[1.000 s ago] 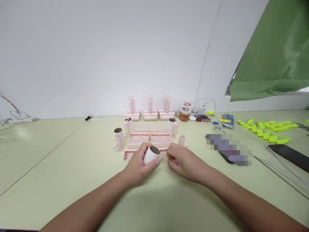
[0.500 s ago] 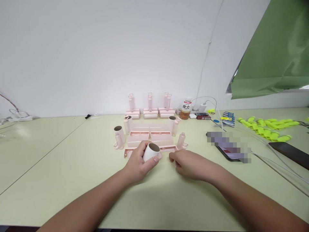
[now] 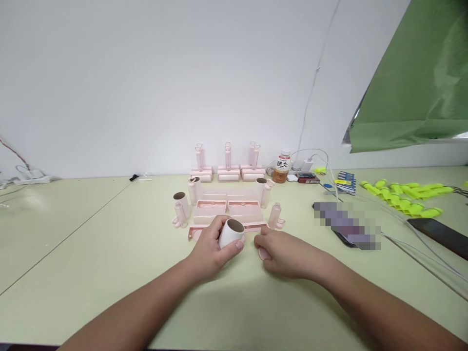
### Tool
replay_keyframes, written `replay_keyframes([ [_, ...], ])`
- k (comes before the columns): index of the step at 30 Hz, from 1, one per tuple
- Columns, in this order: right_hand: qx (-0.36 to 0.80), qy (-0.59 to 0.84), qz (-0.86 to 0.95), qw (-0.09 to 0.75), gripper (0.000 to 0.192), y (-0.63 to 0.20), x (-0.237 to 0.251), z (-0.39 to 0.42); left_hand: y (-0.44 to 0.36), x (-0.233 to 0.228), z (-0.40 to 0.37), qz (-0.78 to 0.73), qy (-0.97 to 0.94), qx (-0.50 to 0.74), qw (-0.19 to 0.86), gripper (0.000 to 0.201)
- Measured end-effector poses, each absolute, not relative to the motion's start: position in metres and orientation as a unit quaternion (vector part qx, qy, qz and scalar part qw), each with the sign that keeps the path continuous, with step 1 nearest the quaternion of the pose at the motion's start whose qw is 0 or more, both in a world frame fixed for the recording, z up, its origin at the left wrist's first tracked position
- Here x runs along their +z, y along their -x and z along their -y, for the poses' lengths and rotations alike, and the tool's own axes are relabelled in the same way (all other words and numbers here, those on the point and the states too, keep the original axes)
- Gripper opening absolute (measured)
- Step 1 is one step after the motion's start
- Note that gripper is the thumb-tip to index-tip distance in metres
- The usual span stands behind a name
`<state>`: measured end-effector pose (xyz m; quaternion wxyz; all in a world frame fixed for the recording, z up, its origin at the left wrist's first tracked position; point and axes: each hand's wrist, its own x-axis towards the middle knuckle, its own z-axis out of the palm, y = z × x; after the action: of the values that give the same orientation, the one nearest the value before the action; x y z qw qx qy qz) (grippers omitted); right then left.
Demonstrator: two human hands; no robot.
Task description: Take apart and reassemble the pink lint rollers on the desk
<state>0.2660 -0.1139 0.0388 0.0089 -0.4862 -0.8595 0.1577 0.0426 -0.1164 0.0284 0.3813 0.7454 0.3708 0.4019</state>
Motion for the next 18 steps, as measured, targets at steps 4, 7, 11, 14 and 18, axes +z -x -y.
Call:
replay_keyframes([
  [4, 0.177, 0.481, 0.858, 0.038, 0.009, -0.265, 0.037, 0.112, -0.042, 0.028, 0.116, -0.372, -0.754, 0.397, 0.369, 0.031],
  [7, 0.184, 0.482, 0.856, 0.038, 0.012, -0.264, 0.035, 0.113, -0.041, 0.027, 0.116, -0.37, -0.759, 0.394, 0.363, 0.031],
  [11, 0.184, 0.472, 0.861, 0.048, 0.008, -0.261, 0.038, 0.113, -0.042, 0.028, 0.116, -0.365, -0.763, 0.391, 0.363, 0.03],
  [14, 0.188, 0.46, 0.862, 0.101, 0.013, -0.259, 0.046, 0.112, -0.043, 0.03, 0.116, -0.36, -0.773, 0.388, 0.349, 0.029],
  [18, 0.179, 0.45, 0.834, 0.265, 0.024, -0.256, 0.05, 0.112, -0.045, 0.032, 0.117, -0.376, -0.781, 0.377, 0.327, 0.029],
])
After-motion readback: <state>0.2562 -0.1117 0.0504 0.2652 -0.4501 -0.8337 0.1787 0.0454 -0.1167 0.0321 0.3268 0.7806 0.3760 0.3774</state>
